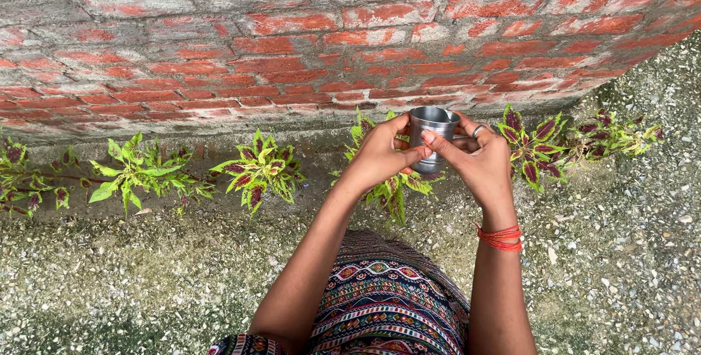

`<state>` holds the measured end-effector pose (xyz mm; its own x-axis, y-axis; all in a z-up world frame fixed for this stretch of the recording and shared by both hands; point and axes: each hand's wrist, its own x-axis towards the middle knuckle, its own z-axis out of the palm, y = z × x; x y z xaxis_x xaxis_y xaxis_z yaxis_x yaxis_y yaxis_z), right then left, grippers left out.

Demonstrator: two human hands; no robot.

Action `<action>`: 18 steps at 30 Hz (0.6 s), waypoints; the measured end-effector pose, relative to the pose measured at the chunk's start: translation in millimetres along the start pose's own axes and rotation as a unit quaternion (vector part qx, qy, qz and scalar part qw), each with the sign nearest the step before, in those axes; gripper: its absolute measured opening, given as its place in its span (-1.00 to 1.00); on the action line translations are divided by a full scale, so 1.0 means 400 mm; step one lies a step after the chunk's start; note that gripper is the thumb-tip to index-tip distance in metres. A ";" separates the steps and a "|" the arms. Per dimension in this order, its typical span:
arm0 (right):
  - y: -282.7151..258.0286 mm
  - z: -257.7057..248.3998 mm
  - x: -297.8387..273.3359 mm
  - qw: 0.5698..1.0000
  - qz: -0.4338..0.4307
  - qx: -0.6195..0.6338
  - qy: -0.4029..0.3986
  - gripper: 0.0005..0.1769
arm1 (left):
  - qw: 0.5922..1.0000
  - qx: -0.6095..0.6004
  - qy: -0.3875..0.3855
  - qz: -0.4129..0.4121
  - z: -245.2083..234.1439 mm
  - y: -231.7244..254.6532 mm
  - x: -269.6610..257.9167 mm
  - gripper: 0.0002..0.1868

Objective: The person fills a small metal cup with water from a yellow bucket and pours the water onto plants along a brick wall.

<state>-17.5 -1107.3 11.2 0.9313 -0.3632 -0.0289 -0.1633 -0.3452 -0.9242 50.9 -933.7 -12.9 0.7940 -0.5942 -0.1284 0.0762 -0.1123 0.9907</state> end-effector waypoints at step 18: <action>-0.012 0.011 0.023 1.000 0.016 0.019 -0.005 -0.32 | 1.000 0.023 0.006 -0.001 -0.012 -0.007 0.030 -0.43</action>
<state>-6.6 -1105.3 13.7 0.9292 -0.3644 -0.0616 -0.1800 -0.3007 -0.9366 63.1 -936.8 -17.1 0.8012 -0.5843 -0.1292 0.0503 -0.1494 0.9875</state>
